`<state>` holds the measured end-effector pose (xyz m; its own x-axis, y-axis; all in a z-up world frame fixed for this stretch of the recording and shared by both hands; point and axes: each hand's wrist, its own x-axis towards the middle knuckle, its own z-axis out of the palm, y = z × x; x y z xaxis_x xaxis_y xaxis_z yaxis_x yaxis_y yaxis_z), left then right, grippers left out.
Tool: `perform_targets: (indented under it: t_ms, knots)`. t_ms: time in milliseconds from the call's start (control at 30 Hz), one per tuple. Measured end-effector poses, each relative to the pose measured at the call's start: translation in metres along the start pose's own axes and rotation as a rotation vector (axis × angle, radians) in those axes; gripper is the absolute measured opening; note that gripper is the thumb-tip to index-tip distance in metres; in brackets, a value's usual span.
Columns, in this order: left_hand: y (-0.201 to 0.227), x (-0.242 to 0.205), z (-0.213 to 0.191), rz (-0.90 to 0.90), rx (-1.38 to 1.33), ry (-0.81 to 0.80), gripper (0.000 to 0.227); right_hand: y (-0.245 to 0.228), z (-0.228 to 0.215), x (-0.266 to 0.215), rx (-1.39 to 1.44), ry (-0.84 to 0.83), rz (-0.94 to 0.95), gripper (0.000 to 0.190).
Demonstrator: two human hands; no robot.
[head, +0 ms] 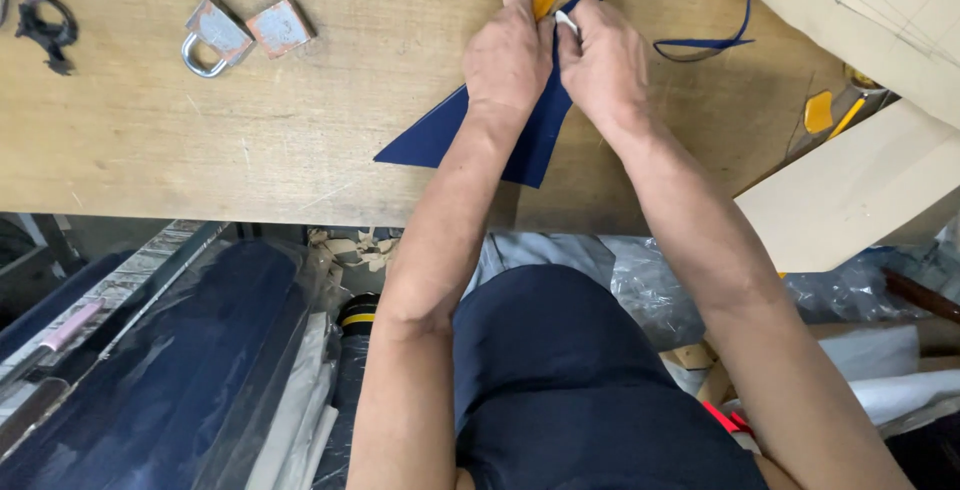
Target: The person cuts a piece of blue fabric using shears, following a pattern. They then place a paper template on the fabric, secure it with weights, and cut around the template. Finally, they use a ruler and chalk to mark a line on the fabric.
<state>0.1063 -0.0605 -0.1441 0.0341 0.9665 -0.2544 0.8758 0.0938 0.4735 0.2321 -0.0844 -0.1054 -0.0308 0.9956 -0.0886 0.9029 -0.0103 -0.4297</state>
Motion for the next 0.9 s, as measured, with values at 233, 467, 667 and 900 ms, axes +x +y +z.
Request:
perform_targets:
  t_ms: [233,467,667,900]
  knots:
    - [0.008,0.003,-0.018,-0.057,-0.051,-0.144,0.03,-0.029,-0.062,0.005,-0.246,-0.315,-0.008,0.012]
    - [-0.053,-0.074,-0.102,0.09,-0.176,-0.122,0.016,0.013,-0.074,-0.064,0.073,-0.25,0.123,0.012]
    - [-0.162,-0.137,-0.101,0.237,0.011,0.033,0.017,0.019,-0.015,-0.105,-0.041,0.017,-0.351,0.011]
    - [-0.177,-0.134,-0.08,0.239,0.151,0.127,0.017,0.005,0.003,-0.11,-0.025,-0.002,-0.441,0.009]
